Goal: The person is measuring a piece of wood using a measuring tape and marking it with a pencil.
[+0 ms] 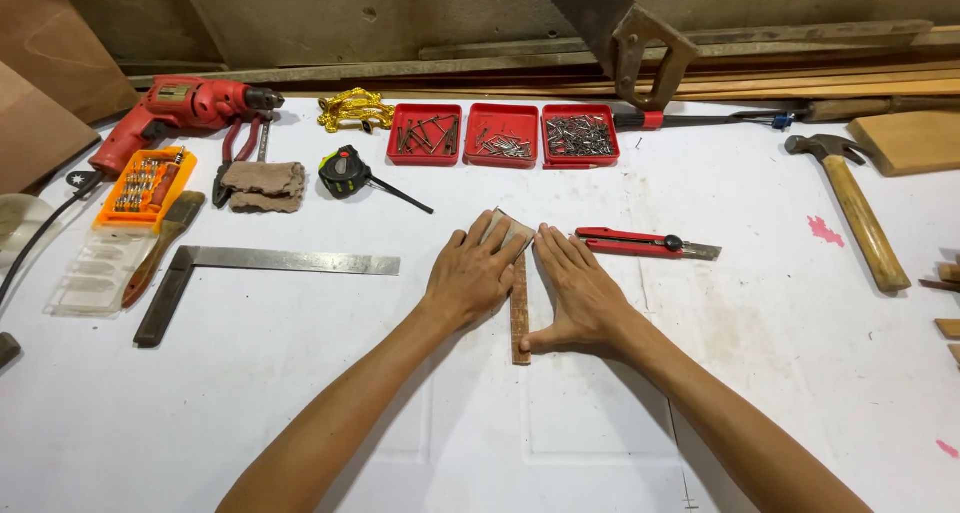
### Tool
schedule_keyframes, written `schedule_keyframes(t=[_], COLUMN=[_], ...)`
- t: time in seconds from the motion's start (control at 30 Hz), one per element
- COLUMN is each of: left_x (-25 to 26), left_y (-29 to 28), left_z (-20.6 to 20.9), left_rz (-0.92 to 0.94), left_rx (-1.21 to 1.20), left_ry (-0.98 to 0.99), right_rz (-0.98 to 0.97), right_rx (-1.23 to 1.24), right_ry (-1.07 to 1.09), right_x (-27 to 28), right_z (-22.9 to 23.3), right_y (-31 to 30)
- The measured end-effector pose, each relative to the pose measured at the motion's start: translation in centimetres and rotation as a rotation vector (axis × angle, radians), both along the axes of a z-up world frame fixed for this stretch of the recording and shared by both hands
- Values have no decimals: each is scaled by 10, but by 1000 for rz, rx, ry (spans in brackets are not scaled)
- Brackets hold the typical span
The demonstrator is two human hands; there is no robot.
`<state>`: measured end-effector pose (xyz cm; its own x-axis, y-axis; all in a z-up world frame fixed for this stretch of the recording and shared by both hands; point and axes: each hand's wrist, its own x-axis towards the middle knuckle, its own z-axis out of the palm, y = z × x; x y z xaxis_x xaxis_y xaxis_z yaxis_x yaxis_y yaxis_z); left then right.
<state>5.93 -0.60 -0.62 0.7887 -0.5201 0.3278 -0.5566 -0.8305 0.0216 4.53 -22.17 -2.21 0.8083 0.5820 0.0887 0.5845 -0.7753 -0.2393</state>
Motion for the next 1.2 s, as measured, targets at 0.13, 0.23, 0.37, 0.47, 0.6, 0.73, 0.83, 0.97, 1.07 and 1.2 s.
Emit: schedule_keyframes(t=[0.13,0.23,0.37,0.47,0.6,0.73,0.83,0.97,1.07,1.2], left_x=[-19,-44,-78,-98,-107,-89,-67,-37,-18,-7], left_y=[1,5,11,14,16,16,13,9,7,5], left_z=[5,12,16,22,21,7,7,5,0,-5], left_rz=[-24,-48,-98,-121,-149,-118,-85,-42,-26,3], left_rx=[-38,-44,-16,11,38,38,-7,-6,-42,-55], left_ry=[-2,19,32,66,84,53,53,70,89,72], right_rz=[2,1,-20,0,3,-14,4,1,-4,2], right_rx=[20,60,2,2,-27,-27,21,-13,-20,-14], right_ry=[-2,-22,23,-10,-26,2,-20,10,22,13], right_x=[-4,-8,-5,2,4,-4,-7,-8,-4,-2], right_z=[7,14,9,0,-4,4,9,16,12,10], right_y=[1,3,4,2,1,3,1,3,3,3])
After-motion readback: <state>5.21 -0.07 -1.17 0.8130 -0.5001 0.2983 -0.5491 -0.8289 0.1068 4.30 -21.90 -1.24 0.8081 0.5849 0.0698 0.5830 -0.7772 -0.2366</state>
